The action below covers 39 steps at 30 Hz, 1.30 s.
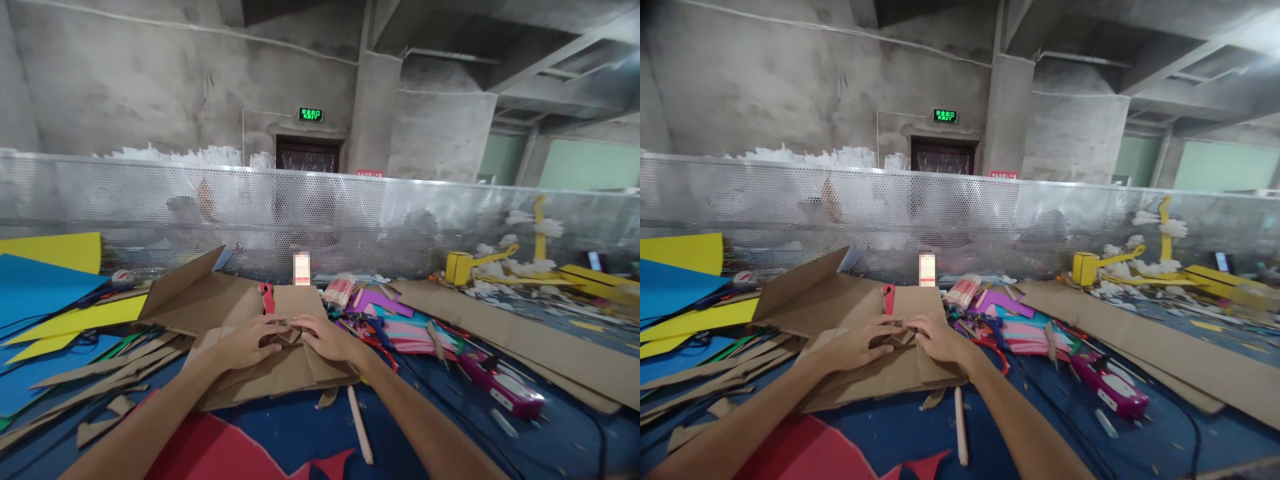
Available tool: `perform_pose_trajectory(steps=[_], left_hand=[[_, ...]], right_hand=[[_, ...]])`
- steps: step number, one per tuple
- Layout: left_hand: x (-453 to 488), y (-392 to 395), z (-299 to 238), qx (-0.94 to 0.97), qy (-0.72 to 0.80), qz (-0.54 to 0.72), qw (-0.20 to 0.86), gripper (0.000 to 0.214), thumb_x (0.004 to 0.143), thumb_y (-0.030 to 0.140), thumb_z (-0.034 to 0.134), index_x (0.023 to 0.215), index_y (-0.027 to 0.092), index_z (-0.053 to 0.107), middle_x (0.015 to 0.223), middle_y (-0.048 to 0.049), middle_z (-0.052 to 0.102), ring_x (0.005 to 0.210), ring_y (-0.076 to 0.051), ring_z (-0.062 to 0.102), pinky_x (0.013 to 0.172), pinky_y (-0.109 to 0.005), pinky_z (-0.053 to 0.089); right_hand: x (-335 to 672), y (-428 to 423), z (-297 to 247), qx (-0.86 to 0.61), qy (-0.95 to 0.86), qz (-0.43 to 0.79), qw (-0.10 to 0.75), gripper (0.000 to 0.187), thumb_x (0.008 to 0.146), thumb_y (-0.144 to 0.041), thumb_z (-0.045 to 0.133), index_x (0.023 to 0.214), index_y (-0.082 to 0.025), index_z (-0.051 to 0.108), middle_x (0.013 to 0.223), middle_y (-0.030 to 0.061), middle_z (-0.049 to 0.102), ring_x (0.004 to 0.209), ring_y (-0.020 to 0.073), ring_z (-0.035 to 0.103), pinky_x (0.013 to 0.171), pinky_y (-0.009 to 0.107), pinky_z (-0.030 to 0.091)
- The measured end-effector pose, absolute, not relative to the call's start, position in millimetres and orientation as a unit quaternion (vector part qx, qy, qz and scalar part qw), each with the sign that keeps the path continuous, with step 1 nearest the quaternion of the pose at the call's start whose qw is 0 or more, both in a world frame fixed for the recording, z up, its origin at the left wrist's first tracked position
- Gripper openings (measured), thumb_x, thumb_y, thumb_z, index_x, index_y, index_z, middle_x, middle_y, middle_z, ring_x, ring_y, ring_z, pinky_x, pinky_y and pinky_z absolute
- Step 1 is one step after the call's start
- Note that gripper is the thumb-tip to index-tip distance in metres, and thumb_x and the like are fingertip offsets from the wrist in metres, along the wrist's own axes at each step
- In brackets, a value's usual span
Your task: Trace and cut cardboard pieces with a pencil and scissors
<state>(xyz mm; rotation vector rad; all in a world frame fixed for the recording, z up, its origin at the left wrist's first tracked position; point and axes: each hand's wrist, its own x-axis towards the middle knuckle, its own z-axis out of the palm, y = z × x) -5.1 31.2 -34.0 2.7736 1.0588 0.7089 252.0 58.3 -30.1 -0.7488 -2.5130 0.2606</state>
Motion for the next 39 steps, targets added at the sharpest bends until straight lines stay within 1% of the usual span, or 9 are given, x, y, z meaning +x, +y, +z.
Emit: perform_pose_trajectory(steps=[4, 6, 8, 11, 16, 21, 28, 31, 39], left_hand=[[-4.2, 31.0, -34.8, 0.915, 0.329, 0.233, 0.033, 0.038, 0.096, 0.032, 0.05, 0.133, 0.028, 0.059, 0.144, -0.0078, 0.054, 0.134, -0.023, 0.046, 0.113, -0.043, 0.036], [-4.1, 30.6, -35.0, 0.915, 0.326, 0.233, 0.032, 0.038, 0.097, 0.032, 0.048, 0.133, 0.027, 0.059, 0.144, -0.0082, 0.053, 0.134, -0.024, 0.047, 0.112, -0.044, 0.037], [-4.2, 30.2, -35.5, 0.915, 0.329, 0.233, 0.034, 0.039, 0.097, 0.034, 0.048, 0.134, 0.028, 0.058, 0.145, -0.0078, 0.053, 0.134, -0.023, 0.047, 0.112, -0.044, 0.037], [-4.2, 30.3, -36.6, 0.912, 0.336, 0.232, 0.032, 0.039, 0.097, 0.036, 0.048, 0.133, 0.028, 0.058, 0.145, -0.007, 0.053, 0.134, -0.023, 0.047, 0.113, -0.043, 0.037], [-0.4, 30.5, -37.3, 0.912, 0.339, 0.229, 0.015, 0.036, 0.096, 0.035, 0.048, 0.13, 0.028, 0.061, 0.143, -0.0071, 0.055, 0.133, -0.024, 0.048, 0.112, -0.044, 0.038], [5.9, 28.0, -36.0, 0.905, 0.352, 0.239, 0.017, 0.033, 0.095, 0.033, 0.05, 0.125, 0.026, 0.062, 0.141, -0.0079, 0.056, 0.131, -0.023, 0.05, 0.111, -0.042, 0.039], [5.7, 31.4, -29.8, 0.917, 0.326, 0.23, 0.024, 0.032, 0.095, 0.031, 0.048, 0.124, 0.024, 0.061, 0.138, -0.0095, 0.056, 0.127, -0.023, 0.052, 0.11, -0.04, 0.04], [0.7, 34.2, -22.8, 0.93, 0.304, 0.206, 0.034, 0.037, 0.093, 0.027, 0.051, 0.13, 0.025, 0.056, 0.141, -0.0094, 0.052, 0.129, -0.024, 0.05, 0.11, -0.041, 0.039], [-5.0, 54.3, -12.5, 0.945, 0.274, 0.162, 0.072, 0.068, 0.067, -0.001, 0.05, 0.128, 0.028, 0.055, 0.137, -0.0051, 0.051, 0.129, -0.025, 0.048, 0.108, -0.037, 0.042]], right_hand=[[262.8, 52.3, -7.9, -0.3, -0.922, 0.084, 0.231, 0.038, 0.089, -0.021, 0.051, 0.126, -0.02, 0.063, 0.128, 0.011, 0.064, 0.119, 0.024, 0.058, 0.105, 0.04, 0.041], [273.4, 38.8, 12.4, -0.347, -0.912, 0.093, 0.199, 0.033, 0.089, -0.024, 0.053, 0.119, -0.02, 0.066, 0.105, 0.0085, 0.073, 0.093, 0.0229, 0.067, 0.085, 0.035, 0.05], [285.6, 17.1, 30.9, -0.38, -0.909, 0.103, 0.135, 0.029, 0.09, -0.027, 0.052, 0.115, -0.022, 0.065, 0.079, 0.0035, 0.074, 0.071, 0.0206, 0.067, 0.066, 0.029, 0.046], [300.2, -25.6, 41.3, -0.457, -0.883, 0.1, 0.036, 0.019, 0.085, -0.031, 0.057, 0.101, -0.023, 0.064, 0.061, 0.0006, 0.069, 0.068, 0.0226, 0.066, 0.056, 0.026, 0.035], [300.8, -85.0, 14.4, -0.525, -0.851, 0.035, 0.0, 0.019, 0.079, -0.036, 0.061, 0.093, -0.024, 0.06, 0.086, 0.0079, 0.073, 0.081, 0.0288, 0.069, 0.058, 0.028, 0.033], [292.9, -95.3, -11.4, -0.563, -0.826, 0.027, 0.03, 0.037, 0.074, -0.019, 0.054, 0.111, -0.022, 0.058, 0.1, 0.0146, 0.073, 0.088, 0.0328, 0.07, 0.061, 0.032, 0.036], [321.0, -101.9, 7.6, -0.534, -0.84, 0.089, 0.023, 0.025, 0.067, -0.013, 0.052, 0.086, -0.027, 0.058, 0.074, 0.0014, 0.068, 0.067, 0.0213, 0.063, 0.051, 0.028, 0.023], [336.7, -100.5, 41.0, -0.529, -0.835, 0.137, 0.063, 0.028, 0.072, -0.014, 0.052, 0.093, -0.031, 0.062, 0.068, -0.0035, 0.063, 0.058, 0.0152, 0.055, 0.05, 0.024, 0.025], [297.1, 15.4, 85.7, -0.371, -0.906, 0.174, 0.11, 0.025, 0.086, -0.017, 0.047, 0.092, -0.024, 0.07, 0.068, -0.0021, 0.066, 0.057, 0.0119, 0.053, 0.052, 0.023, 0.034]])
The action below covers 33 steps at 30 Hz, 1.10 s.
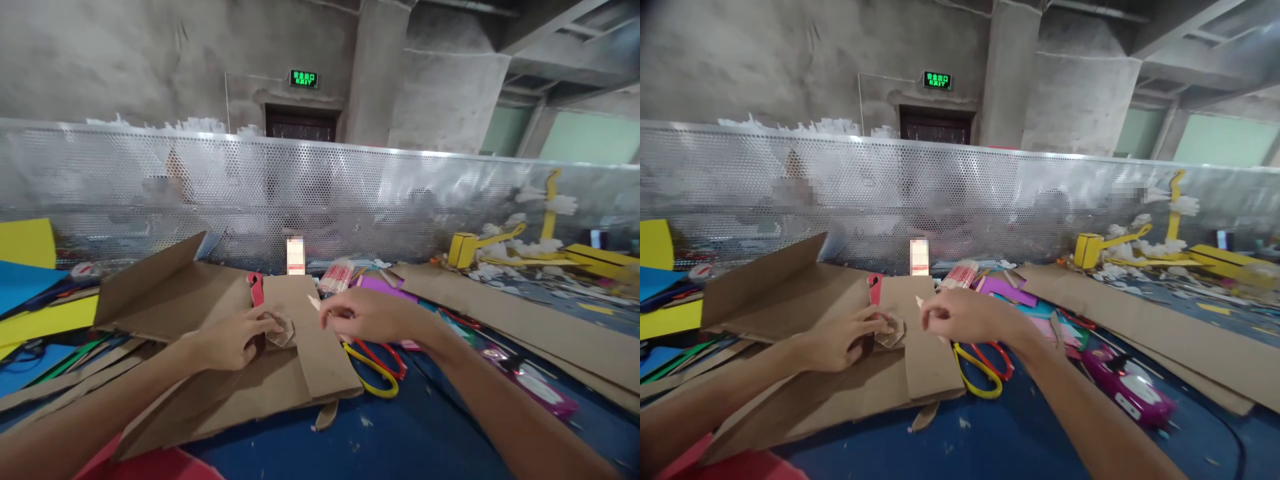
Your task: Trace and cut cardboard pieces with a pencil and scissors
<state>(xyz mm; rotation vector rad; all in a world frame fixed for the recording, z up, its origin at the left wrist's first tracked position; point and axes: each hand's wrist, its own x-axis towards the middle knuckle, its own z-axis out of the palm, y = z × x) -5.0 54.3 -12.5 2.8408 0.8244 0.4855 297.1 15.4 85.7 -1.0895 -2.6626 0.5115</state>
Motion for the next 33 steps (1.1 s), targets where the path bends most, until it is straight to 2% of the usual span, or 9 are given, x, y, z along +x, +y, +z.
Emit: perform_pose_trajectory(steps=[3, 6, 8, 15, 18, 21, 23, 27, 33], left_hand=[[-2.6, 57.8, -10.7, 0.942, 0.274, 0.164, 0.103, 0.067, 0.066, -0.002, 0.047, 0.124, 0.027, 0.059, 0.129, -0.0064, 0.056, 0.12, -0.024, 0.054, 0.103, -0.037, 0.046], [1.9, 54.7, -8.7, 0.933, 0.272, 0.194, 0.133, 0.064, 0.067, -0.005, 0.044, 0.121, 0.024, 0.061, 0.127, -0.0076, 0.056, 0.118, -0.023, 0.054, 0.103, -0.035, 0.044], [5.9, 50.9, -8.3, 0.922, 0.291, 0.209, 0.146, 0.063, 0.069, -0.007, 0.042, 0.118, 0.025, 0.064, 0.125, -0.0069, 0.055, 0.115, -0.02, 0.055, 0.103, -0.033, 0.044], [12.9, 42.2, 1.6, 0.881, 0.403, 0.21, 0.129, 0.049, 0.082, 0.004, 0.044, 0.117, 0.03, 0.065, 0.106, -0.005, 0.058, 0.095, -0.019, 0.059, 0.086, -0.03, 0.047], [10.6, 41.6, 7.4, 0.818, 0.478, 0.223, 0.229, 0.028, 0.091, 0.021, 0.045, 0.114, 0.026, 0.06, 0.094, -0.0032, 0.061, 0.078, -0.016, 0.061, 0.072, -0.027, 0.05], [7.6, 44.2, 3.9, 0.717, 0.527, 0.194, 0.412, 0.025, 0.093, 0.039, 0.045, 0.111, 0.022, 0.05, 0.082, -0.0003, 0.061, 0.063, -0.016, 0.063, 0.059, -0.026, 0.052], [5.8, 47.5, -1.8, 0.654, 0.525, 0.208, 0.503, 0.031, 0.09, 0.047, 0.049, 0.109, 0.022, 0.047, 0.087, -0.0005, 0.061, 0.066, -0.016, 0.066, 0.061, -0.028, 0.055], [3.4, 52.8, -6.1, 0.557, 0.505, 0.256, 0.609, 0.049, 0.08, 0.054, 0.064, 0.111, 0.022, 0.045, 0.089, -0.0018, 0.064, 0.081, -0.019, 0.068, 0.081, -0.036, 0.057], [3.7, 49.8, 4.1, 0.545, 0.486, 0.28, 0.623, 0.048, 0.076, 0.048, 0.071, 0.109, 0.018, 0.053, 0.096, -0.0052, 0.065, 0.094, -0.02, 0.065, 0.092, -0.038, 0.052]], right_hand=[[267.5, 61.1, 58.6, -0.315, -0.918, 0.182, 0.158, 0.028, 0.083, -0.011, 0.046, 0.095, -0.022, 0.069, 0.076, -0.0018, 0.069, 0.058, 0.0107, 0.052, 0.054, 0.022, 0.035], [245.1, 85.2, 22.2, -0.307, -0.894, 0.221, 0.241, 0.034, 0.078, -0.006, 0.048, 0.105, -0.021, 0.063, 0.087, -0.0012, 0.071, 0.07, 0.0117, 0.059, 0.063, 0.022, 0.043], [237.9, 90.3, 1.8, -0.282, -0.887, 0.257, 0.259, 0.043, 0.076, -0.002, 0.048, 0.113, -0.021, 0.059, 0.096, 0.0001, 0.071, 0.081, 0.0131, 0.062, 0.073, 0.023, 0.046], [245.5, 85.1, -18.5, -0.318, -0.869, 0.26, 0.278, 0.04, 0.079, -0.007, 0.055, 0.113, -0.026, 0.061, 0.103, 0.0014, 0.067, 0.092, 0.0167, 0.062, 0.084, 0.029, 0.049], [248.9, 83.5, -19.1, -0.314, -0.869, 0.255, 0.286, 0.042, 0.08, -0.007, 0.055, 0.116, -0.027, 0.061, 0.107, 0.0019, 0.067, 0.101, 0.0181, 0.061, 0.092, 0.031, 0.046], [251.3, 82.8, -23.0, -0.31, -0.868, 0.265, 0.282, 0.045, 0.08, -0.011, 0.06, 0.122, -0.028, 0.06, 0.11, 0.0029, 0.066, 0.103, 0.0185, 0.061, 0.093, 0.031, 0.047], [253.1, 82.7, -26.4, -0.317, -0.864, 0.275, 0.278, 0.05, 0.078, -0.015, 0.066, 0.125, -0.03, 0.059, 0.114, 0.0036, 0.063, 0.105, 0.0193, 0.06, 0.094, 0.031, 0.047], [256.7, 81.7, -29.7, -0.331, -0.856, 0.299, 0.26, 0.057, 0.073, -0.023, 0.077, 0.126, -0.031, 0.059, 0.123, 0.0041, 0.061, 0.112, 0.0217, 0.058, 0.098, 0.032, 0.046], [257.4, 77.1, -27.2, -0.332, -0.859, 0.282, 0.269, 0.053, 0.074, -0.028, 0.079, 0.124, -0.028, 0.059, 0.123, 0.003, 0.063, 0.115, 0.0212, 0.056, 0.101, 0.032, 0.043]])
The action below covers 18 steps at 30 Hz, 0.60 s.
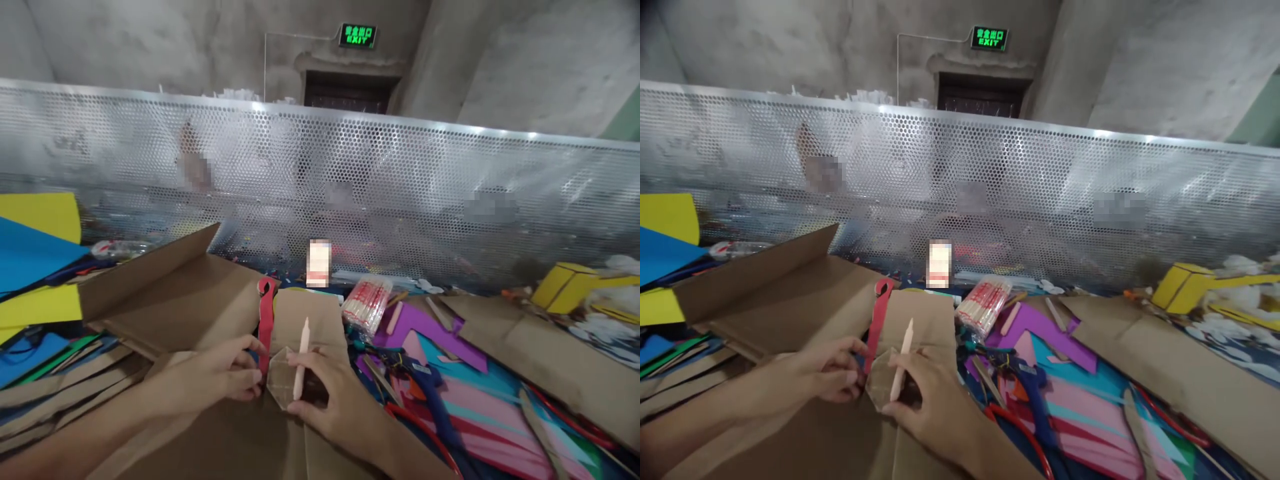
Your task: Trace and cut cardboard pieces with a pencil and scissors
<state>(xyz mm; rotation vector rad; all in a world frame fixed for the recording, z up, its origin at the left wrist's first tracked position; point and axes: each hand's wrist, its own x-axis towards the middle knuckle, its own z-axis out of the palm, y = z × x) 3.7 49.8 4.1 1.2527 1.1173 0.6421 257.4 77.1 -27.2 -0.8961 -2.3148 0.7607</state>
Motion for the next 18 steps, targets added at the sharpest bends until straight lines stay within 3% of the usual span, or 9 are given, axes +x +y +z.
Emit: perform_pose_trajectory(steps=[10, 15, 18], left_hand=[[3.9, 55.0, 8.7, 0.482, 0.488, 0.322, 0.653, 0.044, 0.071, 0.035, 0.076, 0.108, 0.018, 0.059, 0.109, -0.011, 0.07, 0.101, -0.024, 0.066, 0.089, -0.038, 0.051], [12.9, 50.2, 6.6, 0.422, 0.477, 0.409, 0.654, 0.042, 0.067, 0.025, 0.079, 0.103, 0.014, 0.061, 0.096, -0.0102, 0.072, 0.09, -0.021, 0.068, 0.089, -0.035, 0.051], [23.6, 50.1, 1.4, 0.409, 0.457, 0.434, 0.66, 0.028, 0.064, 0.021, 0.079, 0.087, 0.013, 0.064, 0.08, -0.0057, 0.07, 0.077, -0.017, 0.065, 0.078, -0.029, 0.051]], right_hand=[[255.5, 72.4, -24.3, -0.331, -0.862, 0.255, 0.287, 0.047, 0.077, -0.024, 0.075, 0.121, -0.028, 0.059, 0.123, 0.003, 0.065, 0.114, 0.0225, 0.059, 0.102, 0.036, 0.043], [256.5, 72.9, -26.8, -0.323, -0.849, 0.266, 0.322, 0.047, 0.078, -0.025, 0.073, 0.122, -0.027, 0.057, 0.123, 0.0048, 0.064, 0.112, 0.0224, 0.06, 0.099, 0.036, 0.046], [258.3, 70.8, -26.0, -0.314, -0.846, 0.262, 0.343, 0.047, 0.08, -0.025, 0.071, 0.124, -0.026, 0.056, 0.123, 0.0062, 0.064, 0.114, 0.0232, 0.059, 0.099, 0.036, 0.046]])
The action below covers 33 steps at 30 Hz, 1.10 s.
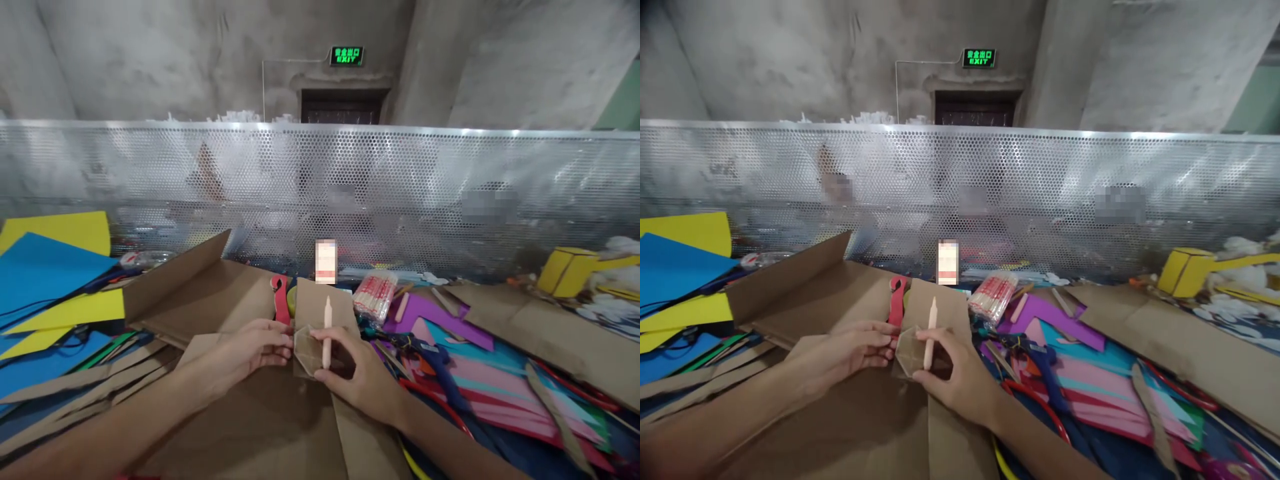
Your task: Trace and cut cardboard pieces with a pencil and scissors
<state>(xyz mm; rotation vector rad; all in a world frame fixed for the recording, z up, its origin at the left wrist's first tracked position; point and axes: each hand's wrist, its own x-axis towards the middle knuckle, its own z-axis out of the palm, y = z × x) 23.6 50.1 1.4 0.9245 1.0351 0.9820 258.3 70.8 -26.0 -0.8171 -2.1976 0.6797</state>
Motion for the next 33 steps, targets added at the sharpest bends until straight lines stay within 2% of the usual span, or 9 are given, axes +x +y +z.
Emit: perform_pose_trajectory(steps=[2, 6, 10, 19, 29, 33], left_hand=[[31.4, 49.1, -2.6, 0.432, 0.42, 0.434, 0.67, 0.021, 0.067, 0.023, 0.078, 0.078, 0.012, 0.064, 0.073, -0.0038, 0.066, 0.071, -0.015, 0.062, 0.071, -0.026, 0.05], [43.4, 41.8, -10.5, 0.426, 0.367, 0.438, 0.702, 0.031, 0.081, 0.032, 0.071, 0.105, 0.016, 0.062, 0.102, -0.0084, 0.07, 0.092, -0.02, 0.066, 0.086, -0.035, 0.052], [46.0, 38.3, -19.9, 0.425, 0.358, 0.43, 0.712, 0.048, 0.081, 0.029, 0.073, 0.124, 0.02, 0.053, 0.115, -0.0096, 0.068, 0.099, -0.022, 0.066, 0.091, -0.043, 0.054], [44.1, 41.4, -26.4, 0.44, 0.359, 0.417, 0.71, 0.046, 0.085, 0.03, 0.069, 0.127, 0.021, 0.052, 0.12, -0.0094, 0.067, 0.101, -0.021, 0.067, 0.093, -0.042, 0.054], [45.5, 42.6, -32.1, 0.457, 0.353, 0.425, 0.697, 0.044, 0.085, 0.031, 0.069, 0.125, 0.019, 0.053, 0.126, -0.0117, 0.064, 0.107, -0.024, 0.065, 0.093, -0.041, 0.053], [44.4, 40.9, -29.6, 0.482, 0.349, 0.411, 0.691, 0.056, 0.08, 0.029, 0.075, 0.129, 0.021, 0.05, 0.127, -0.0127, 0.063, 0.11, -0.026, 0.064, 0.094, -0.043, 0.053]], right_hand=[[259.1, 68.6, -24.9, -0.305, -0.848, 0.254, 0.351, 0.047, 0.079, -0.023, 0.07, 0.124, -0.025, 0.056, 0.125, 0.007, 0.063, 0.116, 0.0237, 0.058, 0.101, 0.037, 0.044], [260.1, 66.1, -24.7, -0.286, -0.855, 0.258, 0.347, 0.048, 0.08, -0.019, 0.068, 0.126, -0.024, 0.054, 0.126, 0.0072, 0.061, 0.117, 0.0227, 0.057, 0.102, 0.037, 0.044], [261.7, 67.4, -26.6, -0.27, -0.856, 0.27, 0.348, 0.045, 0.083, -0.017, 0.063, 0.126, -0.023, 0.053, 0.125, 0.008, 0.06, 0.115, 0.0222, 0.058, 0.101, 0.036, 0.045], [262.5, 72.3, -32.3, -0.289, -0.842, 0.303, 0.339, 0.038, 0.086, -0.015, 0.056, 0.123, -0.023, 0.054, 0.106, 0.0046, 0.061, 0.091, 0.0169, 0.062, 0.089, 0.031, 0.05], [260.8, 71.9, -29.0, -0.282, -0.835, 0.309, 0.357, 0.036, 0.083, -0.015, 0.06, 0.118, -0.023, 0.058, 0.108, 0.0045, 0.063, 0.093, 0.0174, 0.062, 0.086, 0.03, 0.051], [260.7, 71.3, -29.2, -0.281, -0.839, 0.296, 0.36, 0.037, 0.083, -0.016, 0.059, 0.12, -0.023, 0.057, 0.111, 0.0054, 0.063, 0.097, 0.0185, 0.062, 0.087, 0.031, 0.051]])
